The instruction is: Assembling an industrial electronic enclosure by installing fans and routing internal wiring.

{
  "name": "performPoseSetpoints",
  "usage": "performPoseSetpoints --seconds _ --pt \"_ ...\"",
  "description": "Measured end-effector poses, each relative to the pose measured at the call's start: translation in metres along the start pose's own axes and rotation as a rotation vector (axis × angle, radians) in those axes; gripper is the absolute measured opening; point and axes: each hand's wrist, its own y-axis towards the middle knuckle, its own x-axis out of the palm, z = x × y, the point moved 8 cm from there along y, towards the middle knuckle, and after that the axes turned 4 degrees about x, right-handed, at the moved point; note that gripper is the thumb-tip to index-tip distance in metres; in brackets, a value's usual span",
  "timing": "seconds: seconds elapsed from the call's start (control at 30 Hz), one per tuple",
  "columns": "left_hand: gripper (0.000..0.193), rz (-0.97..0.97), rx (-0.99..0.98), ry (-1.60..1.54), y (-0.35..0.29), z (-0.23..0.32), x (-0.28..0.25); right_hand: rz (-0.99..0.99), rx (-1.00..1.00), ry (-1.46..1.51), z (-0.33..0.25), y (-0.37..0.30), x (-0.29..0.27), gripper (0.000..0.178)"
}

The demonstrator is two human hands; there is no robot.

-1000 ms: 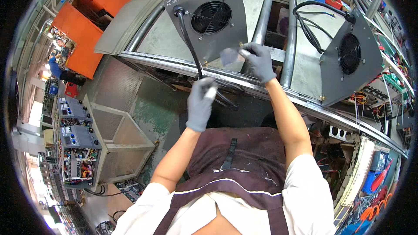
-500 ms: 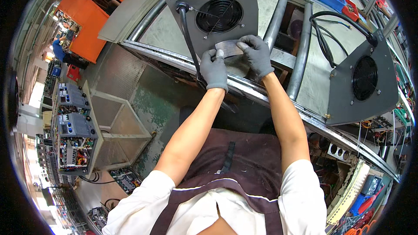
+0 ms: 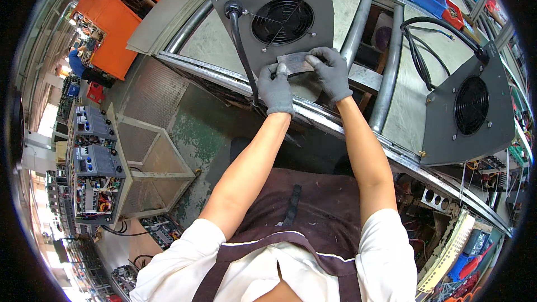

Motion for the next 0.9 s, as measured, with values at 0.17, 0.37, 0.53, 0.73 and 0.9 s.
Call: performPoseSetpoints --seconds 0.17,0.37,0.53,0.73,0.9 --pt "0.015 0.005 0.007 -0.069 -0.0016 -0.0009 0.0013 0.013 -0.04 0.011 -0.0015 0.0001 -0.0008 0.019" --pt "0.015 0.027 0.035 -0.082 -0.0013 -0.0011 0.0014 0.026 -0.017 0.036 -0.001 -0.0009 0.0004 0.018" --pt "0.015 0.027 0.023 -0.09 0.0002 -0.003 0.0026 0.028 -0.04 0.044 -0.0041 -0.0006 0.0002 0.018" --pt "0.014 0.038 0.024 -0.072 0.0019 -0.007 0.0049 0.043 -0.005 0.061 0.0024 0.0011 0.0015 0.019" --pt "0.015 0.082 0.01 -0.135 0.0002 -0.0067 0.0041 0.056 0.004 0.053 0.002 0.0017 0.0025 0.02"
